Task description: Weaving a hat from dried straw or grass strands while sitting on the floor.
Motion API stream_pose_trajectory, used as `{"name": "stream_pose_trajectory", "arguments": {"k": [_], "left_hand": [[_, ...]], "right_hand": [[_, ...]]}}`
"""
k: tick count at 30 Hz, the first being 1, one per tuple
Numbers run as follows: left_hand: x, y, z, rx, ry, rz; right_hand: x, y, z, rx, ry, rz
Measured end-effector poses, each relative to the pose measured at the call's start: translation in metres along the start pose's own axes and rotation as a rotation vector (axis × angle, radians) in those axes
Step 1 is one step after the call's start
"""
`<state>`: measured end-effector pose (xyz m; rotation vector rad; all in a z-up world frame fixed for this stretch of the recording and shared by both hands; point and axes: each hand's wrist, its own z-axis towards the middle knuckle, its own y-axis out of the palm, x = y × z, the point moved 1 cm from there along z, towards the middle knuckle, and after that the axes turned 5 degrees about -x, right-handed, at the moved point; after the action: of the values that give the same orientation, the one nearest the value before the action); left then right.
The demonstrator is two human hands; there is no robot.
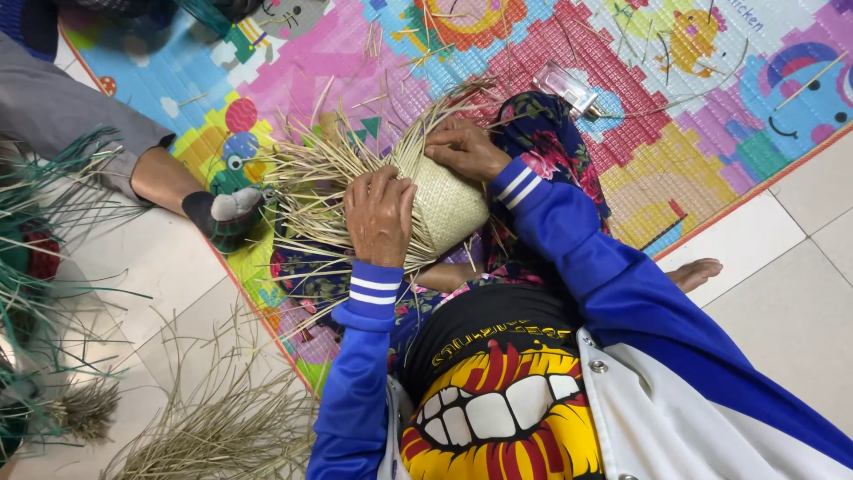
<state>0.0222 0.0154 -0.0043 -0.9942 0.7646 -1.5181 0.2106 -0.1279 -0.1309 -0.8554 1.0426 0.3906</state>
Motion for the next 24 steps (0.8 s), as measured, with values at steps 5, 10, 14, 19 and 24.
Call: {"name": "stream_pose_trajectory", "arguments": {"k": [5,10,14,19,24], "left_hand": [[-0.003,0.007,-0.003,-0.003,-0.035,-0.082],[0.001,0.001,-0.003,0.028,-0.122,-0.215],[-0.001,0.000,-0.003,0.031,-0.202,-0.349],[0.003,-0.003,-0.005,0.030,-0.190,-0.336],[0.007,-0.008,-0.003,0.046,-0.167,-0.273]], "right_hand": [[-0.020,0.001,-0.009,-0.046,-0.083,0.250],[-0.061,0.011,-0.021,-0.029,-0.105,0.176],[-0.082,0.009,-0.022,0.050,-0.093,0.006],[-0.119,0.008,-0.014,0.107,-0.085,0.089],[-0.182,-0.035,-0.002,0.123,-0.140,0.445]]}}
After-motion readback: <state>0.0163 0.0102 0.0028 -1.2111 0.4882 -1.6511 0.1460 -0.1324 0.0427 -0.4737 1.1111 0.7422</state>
